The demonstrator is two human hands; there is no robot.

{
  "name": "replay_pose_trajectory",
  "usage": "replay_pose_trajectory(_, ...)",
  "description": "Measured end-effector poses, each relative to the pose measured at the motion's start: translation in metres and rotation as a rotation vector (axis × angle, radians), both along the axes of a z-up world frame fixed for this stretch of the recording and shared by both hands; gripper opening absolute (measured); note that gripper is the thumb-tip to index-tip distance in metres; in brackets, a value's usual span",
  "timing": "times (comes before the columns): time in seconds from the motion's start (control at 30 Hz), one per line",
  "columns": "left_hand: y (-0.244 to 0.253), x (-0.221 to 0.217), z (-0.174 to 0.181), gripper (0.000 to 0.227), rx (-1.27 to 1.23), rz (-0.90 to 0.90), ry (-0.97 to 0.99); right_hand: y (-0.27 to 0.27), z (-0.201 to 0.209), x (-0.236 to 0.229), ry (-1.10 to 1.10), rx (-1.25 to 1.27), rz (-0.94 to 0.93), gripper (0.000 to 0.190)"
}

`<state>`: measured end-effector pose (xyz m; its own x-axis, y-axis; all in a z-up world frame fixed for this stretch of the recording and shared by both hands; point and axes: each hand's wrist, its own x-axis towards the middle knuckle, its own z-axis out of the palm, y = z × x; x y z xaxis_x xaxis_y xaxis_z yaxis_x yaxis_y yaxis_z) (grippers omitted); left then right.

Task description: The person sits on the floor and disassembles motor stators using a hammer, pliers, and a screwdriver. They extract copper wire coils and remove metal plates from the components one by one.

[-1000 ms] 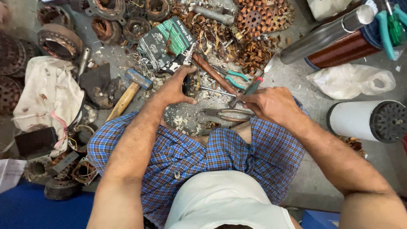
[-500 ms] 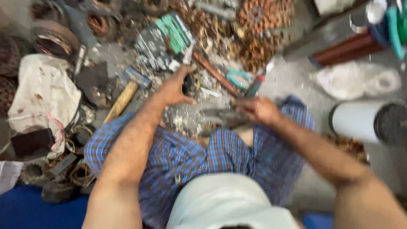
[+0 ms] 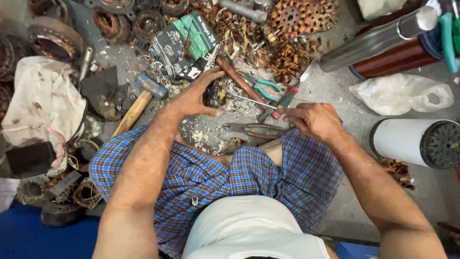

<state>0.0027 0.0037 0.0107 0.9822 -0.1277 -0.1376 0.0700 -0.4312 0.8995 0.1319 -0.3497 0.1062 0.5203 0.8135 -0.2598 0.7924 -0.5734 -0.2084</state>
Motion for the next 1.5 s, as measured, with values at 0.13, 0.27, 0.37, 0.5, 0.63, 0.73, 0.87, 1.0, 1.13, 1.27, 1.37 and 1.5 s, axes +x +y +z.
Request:
replay_pose_trajectory(0.13, -0.003, 0.000, 0.012, 0.109, 0.048, 0.125, 0.254, 0.006, 0.012, -0.012, -0.036, 0.023, 0.003, 0.035)
replay_pose_trajectory(0.27, -0.006, -0.003, 0.018, 0.108, 0.041, 0.136, 0.253, 0.019, 0.024, -0.019, -0.058, 0.015, 0.032, 0.037)
replay_pose_trajectory(0.37, -0.007, -0.003, 0.019, 0.107, 0.049, 0.143, 0.264, 0.028, 0.035, -0.022, -0.105, 0.013, 0.070, 0.036)
replay_pose_trajectory(0.5, -0.006, -0.003, 0.018, 0.108, 0.015, 0.150, 0.237, 0.037, 0.047, -0.028, -0.108, -0.028, 0.099, 0.031)
replay_pose_trajectory(0.63, -0.006, -0.002, 0.015, 0.108, 0.029, 0.138, 0.238, 0.037, 0.055, -0.032, -0.126, -0.142, 0.066, 0.034)
replay_pose_trajectory(0.73, -0.006, -0.001, 0.014, 0.109, 0.047, 0.138, 0.256, 0.032, 0.055, -0.031, -0.136, -0.141, 0.051, 0.035)
replay_pose_trajectory(0.87, -0.005, 0.000, 0.015, 0.110, 0.066, 0.130, 0.256, 0.028, 0.046, -0.028, -0.112, -0.037, 0.044, 0.032)
replay_pose_trajectory(1.0, -0.007, 0.000, 0.016, 0.108, 0.041, 0.137, 0.278, 0.039, 0.050, -0.030, -0.114, 0.072, 0.105, 0.032)
replay_pose_trajectory(1.13, -0.008, 0.001, 0.016, 0.108, 0.107, 0.124, 0.283, 0.066, 0.075, -0.033, -0.120, -0.176, 0.148, 0.033)
replay_pose_trajectory(1.27, -0.006, 0.003, 0.013, 0.107, 0.121, 0.111, 0.284, 0.084, 0.071, -0.021, -0.138, -0.386, 0.191, 0.038)
replay_pose_trajectory(1.37, -0.005, 0.005, 0.010, 0.106, 0.078, 0.116, 0.256, 0.066, 0.048, -0.009, -0.049, -0.177, 0.191, 0.029)
replay_pose_trajectory(1.5, -0.006, 0.000, 0.008, 0.106, 0.052, 0.128, 0.303, 0.036, -0.005, -0.021, 0.125, 0.117, 0.075, 0.035)
